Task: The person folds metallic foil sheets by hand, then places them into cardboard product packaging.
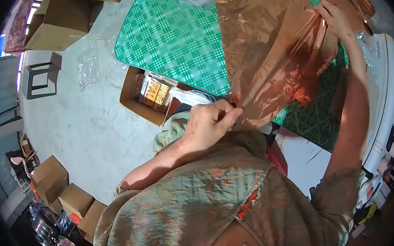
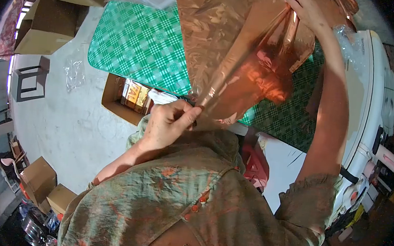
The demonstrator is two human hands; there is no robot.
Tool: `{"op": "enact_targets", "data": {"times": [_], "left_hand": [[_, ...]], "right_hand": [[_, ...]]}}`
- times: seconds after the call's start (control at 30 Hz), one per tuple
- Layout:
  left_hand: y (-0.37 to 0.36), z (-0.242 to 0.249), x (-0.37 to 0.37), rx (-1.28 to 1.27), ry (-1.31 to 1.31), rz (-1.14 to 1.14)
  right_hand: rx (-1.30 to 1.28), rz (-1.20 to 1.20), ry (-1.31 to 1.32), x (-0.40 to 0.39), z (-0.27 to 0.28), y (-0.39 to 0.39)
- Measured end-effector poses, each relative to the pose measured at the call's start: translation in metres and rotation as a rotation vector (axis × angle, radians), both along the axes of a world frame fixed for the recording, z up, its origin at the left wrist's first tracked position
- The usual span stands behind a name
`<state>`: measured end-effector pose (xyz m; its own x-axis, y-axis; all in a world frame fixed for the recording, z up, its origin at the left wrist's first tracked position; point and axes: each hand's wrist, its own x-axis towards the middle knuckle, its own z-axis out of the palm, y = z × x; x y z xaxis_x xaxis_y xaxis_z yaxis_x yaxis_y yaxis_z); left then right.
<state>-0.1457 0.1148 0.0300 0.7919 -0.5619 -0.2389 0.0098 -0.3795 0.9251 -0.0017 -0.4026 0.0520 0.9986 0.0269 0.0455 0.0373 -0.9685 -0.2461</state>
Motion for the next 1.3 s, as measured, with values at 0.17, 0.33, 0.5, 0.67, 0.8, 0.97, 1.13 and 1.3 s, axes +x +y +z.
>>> {"op": "enact_targets", "data": {"times": [0.17,0.33,0.5,0.67,0.8,0.97,1.13,1.3], "left_hand": [[-0.002,-0.002,0.003,0.064,-0.192,0.066],[-0.001,-0.012,-0.002,-0.046,-0.227,0.104],[0.005,-0.011,0.004,0.056,-0.25,0.079],[0.005,-0.018,0.001,0.044,-0.242,0.04],[0.004,-0.017,0.002,0.056,-0.261,0.026],[0.003,-0.022,0.002,0.047,-0.305,0.049],[0.0,-0.03,0.0,0.017,-0.428,0.075],[-0.001,-0.033,0.001,-0.011,-0.467,0.084]], "right_hand": [[-0.028,-0.027,-0.053,0.009,0.015,0.037],[-0.028,0.007,-0.048,0.014,0.016,0.056],[0.028,0.026,-0.022,0.015,0.015,0.052],[0.099,0.02,-0.017,0.013,0.01,0.042],[0.026,0.018,-0.012,0.012,0.011,0.044],[0.067,0.033,-0.026,0.01,0.013,0.048],[0.035,0.062,-0.029,0.011,0.01,0.044],[0.058,0.03,-0.006,0.01,0.014,0.05]]}}
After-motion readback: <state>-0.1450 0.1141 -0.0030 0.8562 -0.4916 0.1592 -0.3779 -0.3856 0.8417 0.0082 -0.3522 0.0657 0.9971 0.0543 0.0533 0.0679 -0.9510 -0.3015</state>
